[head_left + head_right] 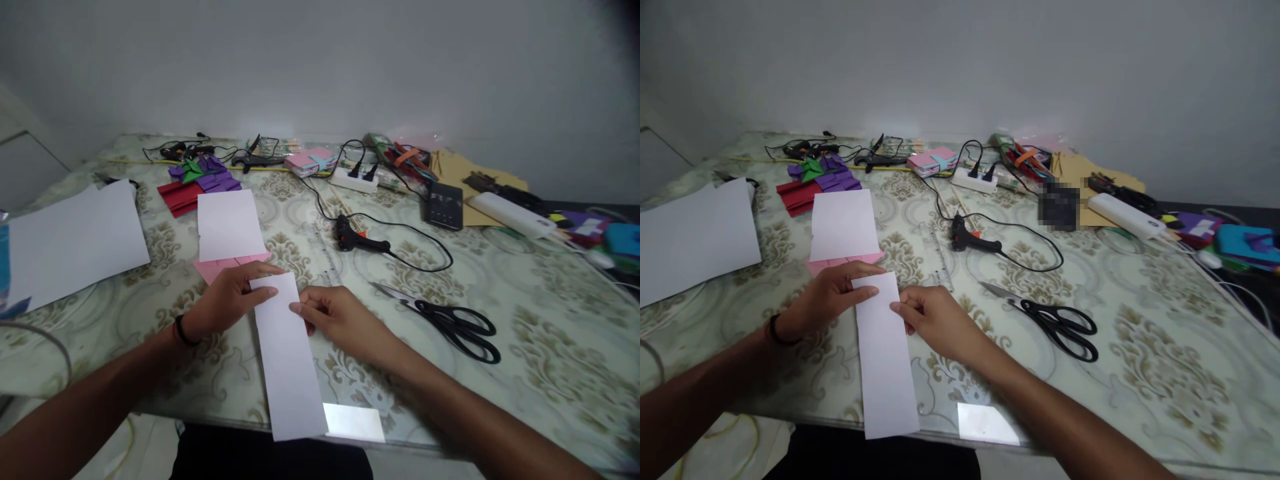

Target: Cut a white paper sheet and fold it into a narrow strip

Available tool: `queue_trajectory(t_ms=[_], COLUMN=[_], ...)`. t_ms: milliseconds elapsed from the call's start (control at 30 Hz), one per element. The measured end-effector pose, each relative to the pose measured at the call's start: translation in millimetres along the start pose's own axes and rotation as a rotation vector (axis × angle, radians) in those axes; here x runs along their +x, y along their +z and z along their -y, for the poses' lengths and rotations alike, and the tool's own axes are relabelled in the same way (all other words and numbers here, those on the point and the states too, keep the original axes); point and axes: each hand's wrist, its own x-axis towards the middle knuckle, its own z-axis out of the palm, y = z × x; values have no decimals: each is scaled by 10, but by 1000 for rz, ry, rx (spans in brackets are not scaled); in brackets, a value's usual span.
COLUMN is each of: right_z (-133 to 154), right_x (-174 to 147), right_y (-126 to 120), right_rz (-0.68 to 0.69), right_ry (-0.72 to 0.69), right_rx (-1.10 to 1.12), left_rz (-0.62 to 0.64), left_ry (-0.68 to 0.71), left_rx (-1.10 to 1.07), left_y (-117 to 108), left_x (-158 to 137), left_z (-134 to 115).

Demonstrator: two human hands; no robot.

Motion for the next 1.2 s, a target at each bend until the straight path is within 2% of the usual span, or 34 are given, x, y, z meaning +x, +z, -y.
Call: queue_trajectory(t_ms=[100,233,300,433,600,800,933,1033,1200], right_z=[-43,-111,-123,-113,-112,-152,-168,-172,-148], right_x=[7,-10,-24,-54,-62,-23,-12,-19,-31], right_y=[-9,-57,-67,-18,16,-164,-208,-162,-109], right_rz=[-2,-14,10,77,99,140,134,149,118], right_ry=[-41,-89,-100,-113,-153,-151,-155,-204,-211], right_rx=[-43,-135,-155,-172,-177,-178,-240,-283,-263], left_rz=[48,286,344,346,339,285,388,437,403], left_ry=[-26,-71,-55,-37,37,41,-17,-18,43], left_rx=[17,114,177,225,265,299,254,235,288], left_y=[-19,-20,3,70,99,-97,-187,-124,-25], left_x=[2,-5,-11,-28,-40,7,23,11,-2], left_z=[-16,-58,-70,-62,-78,-147,-149,-124,-122])
